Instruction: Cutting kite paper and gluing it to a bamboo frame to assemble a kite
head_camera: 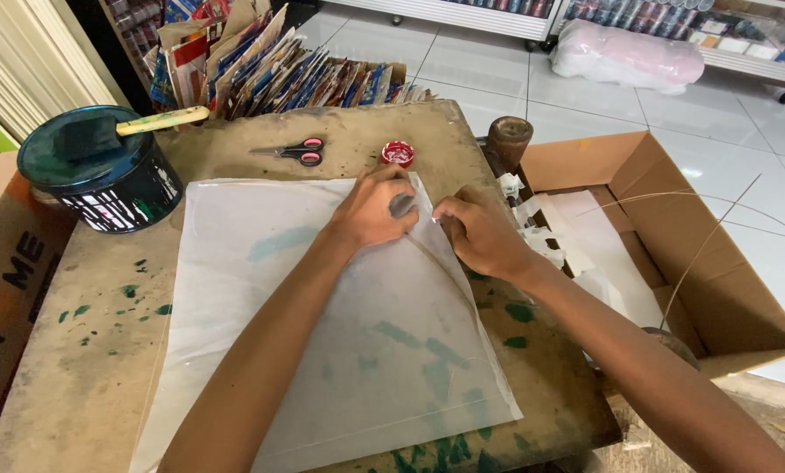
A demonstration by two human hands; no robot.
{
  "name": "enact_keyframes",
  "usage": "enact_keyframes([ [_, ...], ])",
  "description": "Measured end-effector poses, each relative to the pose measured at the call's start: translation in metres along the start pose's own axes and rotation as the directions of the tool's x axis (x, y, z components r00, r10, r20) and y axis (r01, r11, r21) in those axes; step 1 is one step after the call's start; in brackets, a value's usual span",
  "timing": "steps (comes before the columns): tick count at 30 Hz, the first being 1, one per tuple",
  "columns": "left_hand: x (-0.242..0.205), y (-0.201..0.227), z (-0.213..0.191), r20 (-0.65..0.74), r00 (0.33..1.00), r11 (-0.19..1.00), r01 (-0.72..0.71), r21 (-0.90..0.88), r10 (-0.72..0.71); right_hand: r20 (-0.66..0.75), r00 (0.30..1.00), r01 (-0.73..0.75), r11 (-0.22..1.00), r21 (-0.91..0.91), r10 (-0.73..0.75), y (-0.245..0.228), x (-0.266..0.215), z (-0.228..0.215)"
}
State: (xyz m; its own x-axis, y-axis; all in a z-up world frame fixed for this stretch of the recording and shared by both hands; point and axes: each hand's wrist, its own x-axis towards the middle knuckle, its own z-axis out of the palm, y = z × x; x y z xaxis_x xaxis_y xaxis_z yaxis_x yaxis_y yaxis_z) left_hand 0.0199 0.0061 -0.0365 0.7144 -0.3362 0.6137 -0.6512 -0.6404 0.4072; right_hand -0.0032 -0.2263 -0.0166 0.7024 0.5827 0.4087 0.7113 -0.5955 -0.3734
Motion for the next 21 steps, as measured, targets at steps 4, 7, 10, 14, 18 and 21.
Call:
enact_keyframes([
  [4,-0.001,0.001,0.000,-0.027,1.000,1.000,-0.013,-0.021,0.013,0.032,0.999,-0.004,0.999,-0.034,0.005,-0.006,0.000,-0.003],
  [7,-0.001,-0.001,0.001,-0.047,0.998,1.000,-0.031,0.000,0.031,0.061,0.998,-0.018,0.998,-0.058,0.021,-0.007,-0.001,-0.001],
  [10,-0.001,-0.001,0.001,-0.018,1.000,0.999,0.003,-0.035,-0.004,0.079,0.997,0.006,0.988,-0.157,0.007,-0.011,-0.001,-0.002],
  [14,-0.002,-0.003,0.004,-0.035,0.999,0.999,-0.017,-0.030,0.016,0.118,0.993,0.047,0.978,-0.205,-0.023,-0.017,-0.003,-0.007],
  [18,0.000,-0.005,0.006,-0.032,0.999,1.000,-0.020,-0.012,0.020,0.107,0.994,0.051,0.989,-0.136,-0.036,-0.019,-0.005,-0.009],
  [21,-0.001,0.001,0.001,-0.026,1.000,1.000,0.009,-0.019,-0.009,0.103,0.994,0.040,0.993,-0.113,-0.029,-0.022,-0.004,-0.010],
])
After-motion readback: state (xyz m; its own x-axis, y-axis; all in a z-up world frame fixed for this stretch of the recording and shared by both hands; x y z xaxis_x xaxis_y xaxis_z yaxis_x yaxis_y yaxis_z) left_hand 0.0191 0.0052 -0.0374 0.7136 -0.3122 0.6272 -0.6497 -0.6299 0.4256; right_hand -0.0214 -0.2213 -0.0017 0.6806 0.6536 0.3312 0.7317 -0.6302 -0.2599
